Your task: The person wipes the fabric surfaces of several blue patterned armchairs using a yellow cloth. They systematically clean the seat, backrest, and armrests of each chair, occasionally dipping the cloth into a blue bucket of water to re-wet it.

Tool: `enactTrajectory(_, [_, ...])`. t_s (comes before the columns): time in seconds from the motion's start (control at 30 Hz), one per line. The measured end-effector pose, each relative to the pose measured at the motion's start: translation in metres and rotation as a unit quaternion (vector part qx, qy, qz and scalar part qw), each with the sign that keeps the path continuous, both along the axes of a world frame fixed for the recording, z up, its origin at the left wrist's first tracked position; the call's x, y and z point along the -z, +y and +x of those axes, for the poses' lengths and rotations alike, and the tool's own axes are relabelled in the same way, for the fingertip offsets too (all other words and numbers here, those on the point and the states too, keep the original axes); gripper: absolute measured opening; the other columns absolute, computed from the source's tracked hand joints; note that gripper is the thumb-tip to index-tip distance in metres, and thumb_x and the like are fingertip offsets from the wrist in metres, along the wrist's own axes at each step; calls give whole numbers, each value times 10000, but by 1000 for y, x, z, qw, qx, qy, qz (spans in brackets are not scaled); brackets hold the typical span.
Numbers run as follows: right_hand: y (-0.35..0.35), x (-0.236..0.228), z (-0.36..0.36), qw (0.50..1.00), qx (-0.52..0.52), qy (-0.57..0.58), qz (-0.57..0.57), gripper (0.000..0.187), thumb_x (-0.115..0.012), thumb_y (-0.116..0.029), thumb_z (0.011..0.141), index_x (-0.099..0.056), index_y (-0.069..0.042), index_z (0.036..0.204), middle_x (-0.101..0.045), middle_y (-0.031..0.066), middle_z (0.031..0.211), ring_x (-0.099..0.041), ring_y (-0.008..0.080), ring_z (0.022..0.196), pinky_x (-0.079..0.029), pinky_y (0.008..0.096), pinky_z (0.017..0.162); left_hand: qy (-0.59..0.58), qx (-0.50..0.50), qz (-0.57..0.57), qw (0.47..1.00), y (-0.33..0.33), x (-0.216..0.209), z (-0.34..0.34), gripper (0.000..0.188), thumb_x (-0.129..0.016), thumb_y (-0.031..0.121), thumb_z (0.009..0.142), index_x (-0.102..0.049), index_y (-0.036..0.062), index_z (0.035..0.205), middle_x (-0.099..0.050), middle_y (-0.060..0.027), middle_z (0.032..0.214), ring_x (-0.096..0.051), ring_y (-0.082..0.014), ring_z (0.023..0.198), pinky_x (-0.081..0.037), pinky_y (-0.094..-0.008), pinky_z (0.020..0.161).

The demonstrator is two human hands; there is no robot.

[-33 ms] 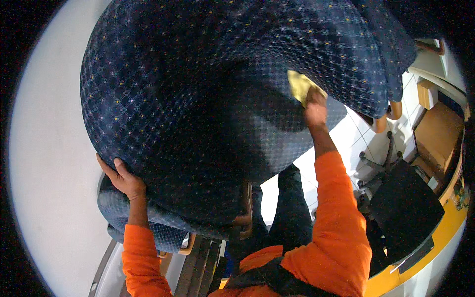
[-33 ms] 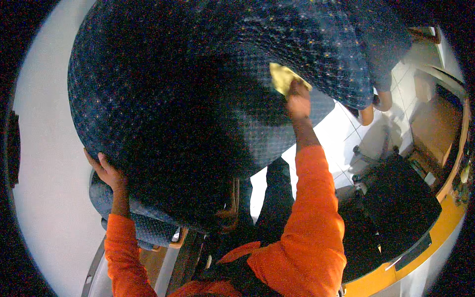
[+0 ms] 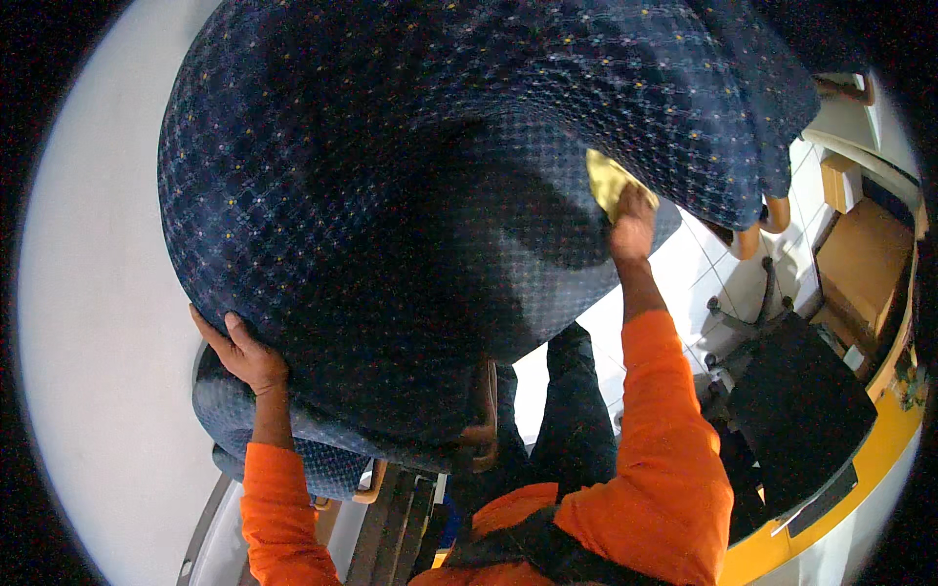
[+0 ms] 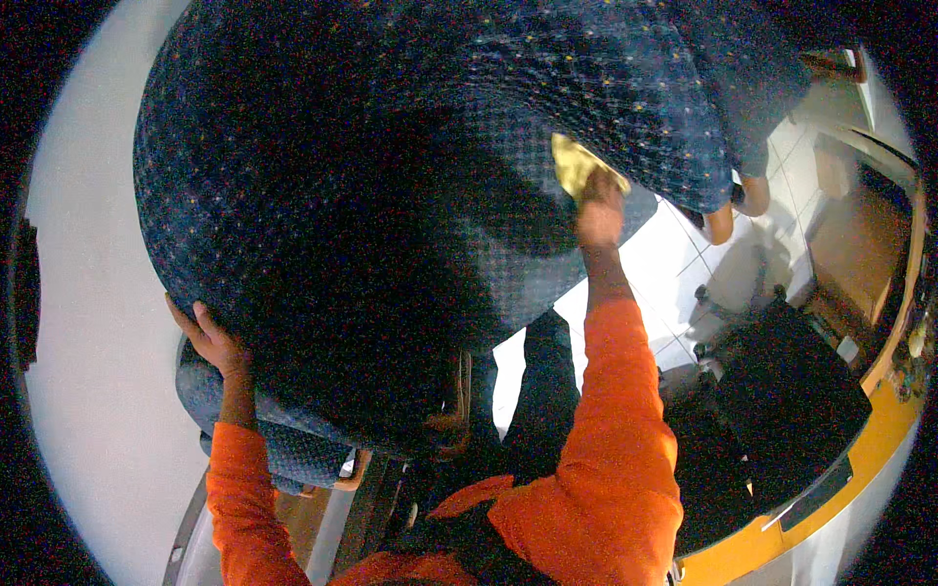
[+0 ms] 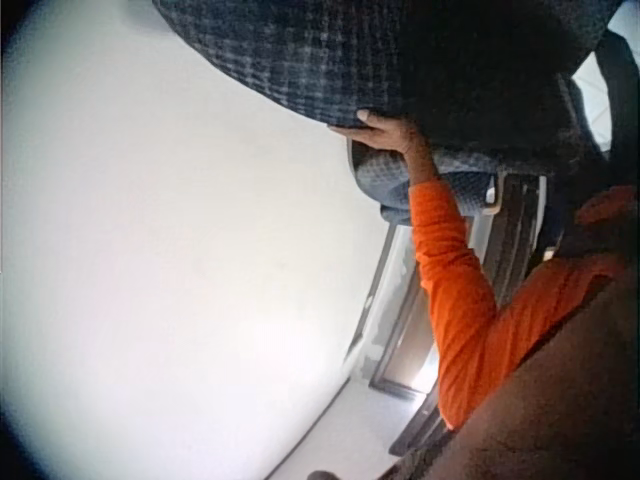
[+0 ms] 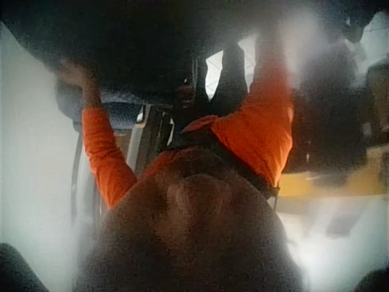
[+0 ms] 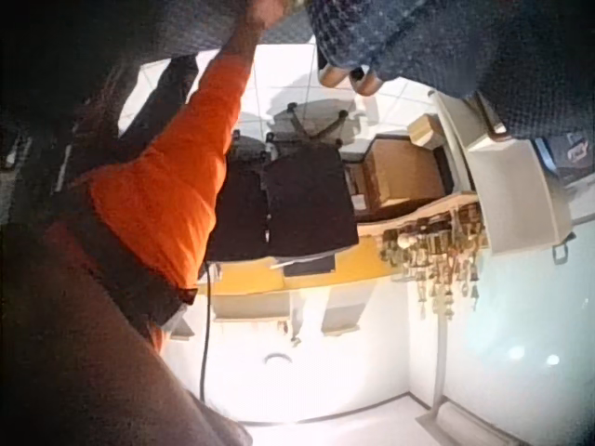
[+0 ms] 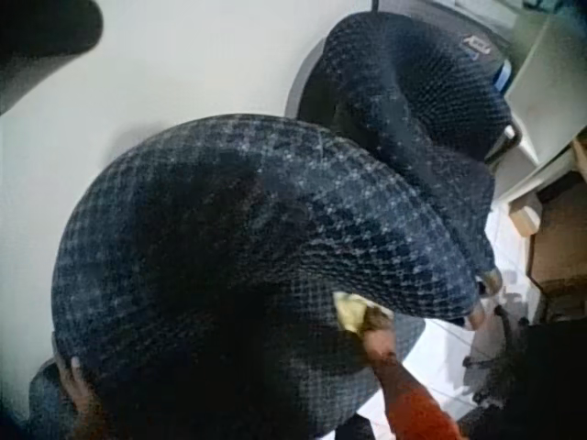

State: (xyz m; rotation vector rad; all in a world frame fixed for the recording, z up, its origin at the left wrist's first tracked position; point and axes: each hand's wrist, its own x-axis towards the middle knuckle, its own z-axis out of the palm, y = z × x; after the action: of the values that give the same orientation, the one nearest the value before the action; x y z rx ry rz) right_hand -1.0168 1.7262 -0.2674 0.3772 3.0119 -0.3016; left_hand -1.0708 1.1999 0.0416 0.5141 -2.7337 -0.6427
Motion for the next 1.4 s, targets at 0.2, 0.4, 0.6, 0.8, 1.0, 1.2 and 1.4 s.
enactTrajectory(0.2, [21,-20,48,934,297,79,-183,411,-725,-70,640,-652,-16,1041,-682,165,1010,-653,382,953,-531,426,834,3,2,11,1000,1,1,-1,657,-455,352,1014,-271,-3,1535,-342,-241,1550,-349,-345,1423,-241,-399,1183])
enactTrajectory(0.4, [-116,-22,-104,972,-191,58,-121,697,-771,-38,651,-568,-83,1317,-544,157,1388,-472,378,1305,-389,460,1094,-12,-8,2,1000,-5,3,3,662,-450,382,1021,-268,15,1541,-327,-237,1561,-327,-357,1439,-231,-412,1189])
enactTrajectory(0.6, [-109,-7,-162,939,-278,-188,-73,419,-595,-115,818,-634,-36,1228,-600,180,1292,-541,328,1217,-423,438,1043,-30,30,-31,999,-19,2,5,639,-420,391,1039,-265,37,1547,-300,-228,1578,-306,-350,1451,-213,-406,1197])
enactTrajectory(0.8, [-13,14,-41,988,-130,-66,59,351,-558,-156,857,-642,-26,1173,-599,117,1239,-537,316,1170,-424,469,986,-10,25,-24,999,-10,4,4,643,-409,420,1045,-271,38,1544,-305,-227,1576,-308,-352,1450,-219,-408,1197])
enactTrajectory(1.0, [48,-29,61,984,161,-63,34,406,-751,-203,725,-679,-92,1109,-668,100,1147,-639,306,1008,-533,432,871,-26,5,-13,1000,-9,3,3,653,-413,434,1041,-272,37,1541,-314,-219,1573,-304,-368,1452,-221,-408,1199])
enactTrajectory(1.2, [45,-44,39,994,97,48,-35,593,-708,-175,715,-548,54,1238,-566,237,1266,-518,443,1177,-441,510,1005,-15,13,-23,1000,-9,3,2,657,-409,423,1043,-265,16,1538,-311,-236,1569,-313,-369,1446,-226,-410,1196])
enactTrajectory(1.4, [39,-10,23,989,126,-25,79,480,-706,-304,796,-600,-10,1160,-556,134,1227,-513,313,1191,-446,474,955,-26,2,-20,999,-7,2,1,673,-405,430,1044,-256,-3,1536,-296,-234,1575,-311,-354,1445,-224,-409,1195])
